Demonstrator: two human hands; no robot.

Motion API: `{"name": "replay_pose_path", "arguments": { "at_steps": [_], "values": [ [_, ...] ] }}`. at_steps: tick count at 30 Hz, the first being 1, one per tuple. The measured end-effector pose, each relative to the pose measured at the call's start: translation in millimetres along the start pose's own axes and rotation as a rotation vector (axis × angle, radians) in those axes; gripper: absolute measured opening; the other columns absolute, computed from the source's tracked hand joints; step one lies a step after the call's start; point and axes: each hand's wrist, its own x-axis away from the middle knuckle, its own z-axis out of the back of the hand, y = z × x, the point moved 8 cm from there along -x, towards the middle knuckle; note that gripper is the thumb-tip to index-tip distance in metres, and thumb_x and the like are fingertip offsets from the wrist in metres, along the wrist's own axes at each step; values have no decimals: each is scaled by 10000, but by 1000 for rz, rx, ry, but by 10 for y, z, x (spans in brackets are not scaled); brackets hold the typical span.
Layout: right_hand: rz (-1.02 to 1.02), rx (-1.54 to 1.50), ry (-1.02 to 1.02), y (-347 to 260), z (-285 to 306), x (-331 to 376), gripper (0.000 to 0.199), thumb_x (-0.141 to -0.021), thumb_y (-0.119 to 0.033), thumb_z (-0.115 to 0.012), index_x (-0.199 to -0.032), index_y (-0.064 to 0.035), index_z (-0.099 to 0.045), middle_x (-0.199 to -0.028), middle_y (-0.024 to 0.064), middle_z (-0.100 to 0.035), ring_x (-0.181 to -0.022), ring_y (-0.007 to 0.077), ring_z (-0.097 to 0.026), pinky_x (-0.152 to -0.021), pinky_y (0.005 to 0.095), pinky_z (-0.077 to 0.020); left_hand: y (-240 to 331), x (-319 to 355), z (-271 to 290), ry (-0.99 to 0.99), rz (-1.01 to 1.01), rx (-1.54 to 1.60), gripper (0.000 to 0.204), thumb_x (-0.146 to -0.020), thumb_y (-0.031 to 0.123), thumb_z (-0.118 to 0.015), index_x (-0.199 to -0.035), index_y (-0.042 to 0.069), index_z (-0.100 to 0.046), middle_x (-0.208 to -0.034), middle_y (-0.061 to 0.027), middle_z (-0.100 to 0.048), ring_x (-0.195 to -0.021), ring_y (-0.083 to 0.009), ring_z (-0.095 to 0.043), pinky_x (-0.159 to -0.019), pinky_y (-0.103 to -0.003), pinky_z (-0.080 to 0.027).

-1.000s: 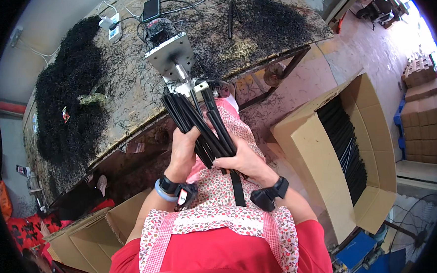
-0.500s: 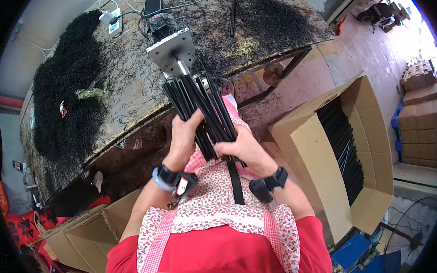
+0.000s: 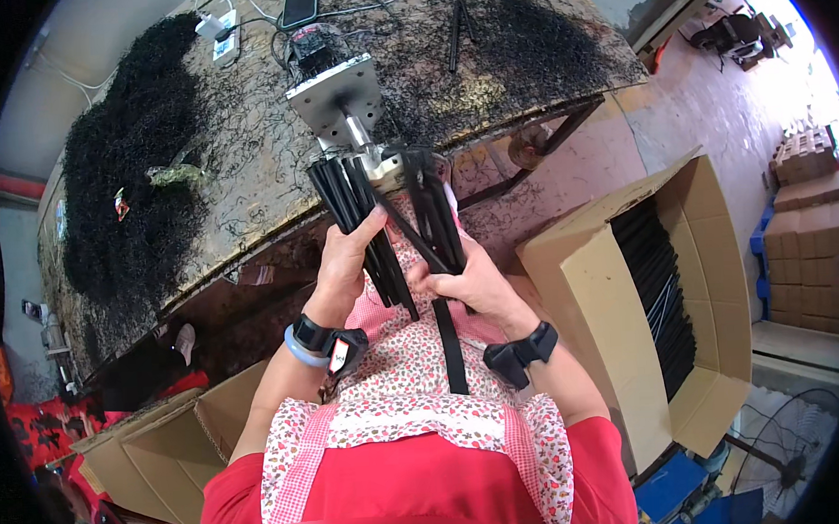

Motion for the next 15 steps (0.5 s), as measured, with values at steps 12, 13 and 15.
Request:
{"name": "replay_pose_path", "arguments": {
  "at_steps": [12,13,15],
  "values": [
    [-107,-34,-12,-26,-111,55,336,-756,-29,-705,-1067,9,-583,-743,31,-618,-635,120,-607,-564,264,-505,18,-38,-131,-28,32,131,205,-893,249,-657,-952,53,-679,-814,9,-652,-723,-70,-583,-600,-239,-460],
    [-103,-49,-23,-39,-127,-12,328,-756,-26,-702,-1060,7,-584,-740,34,-621,-635,120,-608,-567,262,-506,50,-102,-113,-40,20,115,205,-890,249,-659,-951,55,-679,-813,9,-650,-731,-71,-582,-600,-238,-457],
    [-99,-61,-33,-21,-143,-55,319,-757,-23,-699,-1054,6,-585,-738,36,-623,-634,120,-609,-569,260,-506,111,-119,-117,-66,28,102,206,-885,249,-664,-948,53,-678,-810,9,-648,-730,-72,-581,-599,-239,-456]
  ]
}}
